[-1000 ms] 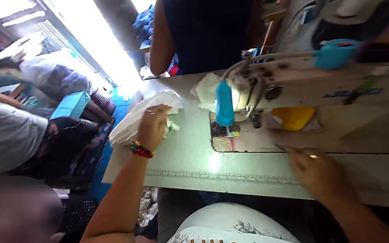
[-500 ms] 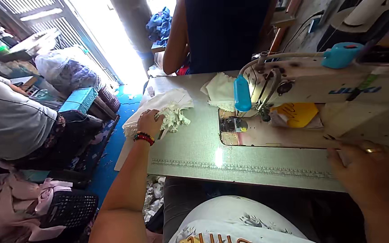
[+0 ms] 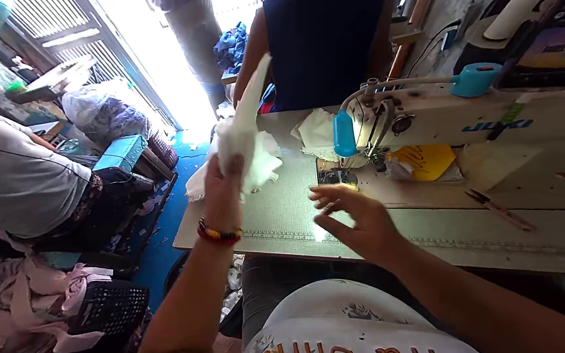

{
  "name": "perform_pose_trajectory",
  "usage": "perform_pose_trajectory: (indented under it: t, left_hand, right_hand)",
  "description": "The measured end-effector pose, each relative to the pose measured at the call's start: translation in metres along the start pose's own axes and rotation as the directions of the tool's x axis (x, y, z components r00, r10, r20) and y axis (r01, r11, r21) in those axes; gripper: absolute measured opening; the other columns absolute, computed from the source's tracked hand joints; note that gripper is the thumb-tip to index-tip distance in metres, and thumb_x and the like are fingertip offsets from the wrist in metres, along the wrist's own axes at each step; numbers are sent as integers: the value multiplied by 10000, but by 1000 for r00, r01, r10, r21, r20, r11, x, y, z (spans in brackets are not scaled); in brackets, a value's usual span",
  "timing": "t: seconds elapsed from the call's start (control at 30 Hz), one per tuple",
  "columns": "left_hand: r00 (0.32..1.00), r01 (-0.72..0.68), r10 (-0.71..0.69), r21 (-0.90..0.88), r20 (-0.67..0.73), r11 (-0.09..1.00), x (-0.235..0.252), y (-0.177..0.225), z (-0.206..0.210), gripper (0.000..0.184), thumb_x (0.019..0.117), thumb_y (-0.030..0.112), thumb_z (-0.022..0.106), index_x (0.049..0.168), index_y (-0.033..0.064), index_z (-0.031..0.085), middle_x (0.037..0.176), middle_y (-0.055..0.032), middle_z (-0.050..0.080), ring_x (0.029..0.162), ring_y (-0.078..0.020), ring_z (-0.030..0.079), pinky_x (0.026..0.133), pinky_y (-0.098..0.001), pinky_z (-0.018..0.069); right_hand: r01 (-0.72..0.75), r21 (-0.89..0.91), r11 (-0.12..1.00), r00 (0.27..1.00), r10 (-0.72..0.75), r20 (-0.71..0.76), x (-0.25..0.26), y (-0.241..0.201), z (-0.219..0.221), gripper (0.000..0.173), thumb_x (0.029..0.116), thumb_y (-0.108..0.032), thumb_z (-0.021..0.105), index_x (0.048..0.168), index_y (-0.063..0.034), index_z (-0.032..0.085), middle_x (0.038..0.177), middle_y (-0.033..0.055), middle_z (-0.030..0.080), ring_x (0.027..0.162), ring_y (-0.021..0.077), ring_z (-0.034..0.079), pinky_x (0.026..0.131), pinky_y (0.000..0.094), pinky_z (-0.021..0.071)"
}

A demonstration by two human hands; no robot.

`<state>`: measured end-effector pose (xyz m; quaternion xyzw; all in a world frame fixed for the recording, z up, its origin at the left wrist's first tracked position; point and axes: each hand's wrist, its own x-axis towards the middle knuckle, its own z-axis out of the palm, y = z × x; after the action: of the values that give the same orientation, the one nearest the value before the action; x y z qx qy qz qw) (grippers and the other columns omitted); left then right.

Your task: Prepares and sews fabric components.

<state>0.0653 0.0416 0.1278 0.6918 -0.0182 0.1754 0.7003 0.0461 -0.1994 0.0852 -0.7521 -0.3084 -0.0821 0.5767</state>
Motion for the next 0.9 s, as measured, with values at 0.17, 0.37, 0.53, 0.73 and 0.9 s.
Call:
perform_pose_trajectory:
  t: [0.17, 0.37, 0.53, 0.73, 0.9]
  left_hand:
    - [992, 110, -91, -239, 90, 965, -38, -26, 44, 221, 1055, 216, 550, 1260, 143, 591, 1038, 18, 705, 909, -71, 691, 800, -275, 597]
    - [984, 166, -152, -169, 93, 972, -34, -45, 31, 219, 1055, 110, 528, 1261, 91, 600, 1029, -22, 692, 900, -97, 687, 809, -301, 596]
    - [981, 149, -127, -150, 147, 977, -41, -54, 33, 238, 933, 22, 658, 1156, 105, 651, 969, 23, 704, 859, -57, 674, 780, -259, 585]
    - [993, 107, -109, -34, -53, 994, -32, -43, 16, 270, 1061, 174, 534, 1316, 86, 542, 1058, 1, 679, 926, -85, 688, 830, -324, 605]
    - [966, -66, 73, 35, -246, 997, 1, -5, -46, 277, 1082, 255, 509, 1336, 145, 499, 1097, 45, 676, 982, -86, 692, 879, -337, 604]
  right_hand:
    - [-321, 235, 918, 946, 325, 22, 38, -15, 37, 464, 911, -180, 759, 1308, -9, 588, 1149, 97, 662, 900, 115, 706, 784, 285, 617]
    - [-406, 416, 814, 899, 438, 19, 39, 13, 47, 85, 973, -44, 593, 1030, 7, 629, 924, 87, 678, 769, 147, 694, 756, 345, 620]
    - [-467, 359, 808, 875, 481, 56, 38, 7, 51, 404, 928, -276, 748, 1217, -36, 600, 987, 66, 704, 888, 116, 697, 818, 334, 594]
    - [-388, 469, 793, 889, 456, -35, 29, 25, 36, 139, 1046, -130, 560, 1101, -25, 633, 857, 43, 700, 767, 102, 689, 736, 314, 604]
    - [-466, 595, 655, 759, 642, -111, -7, 30, -5, 231, 1069, -87, 489, 1297, -49, 507, 986, 88, 719, 837, 173, 740, 752, 354, 646]
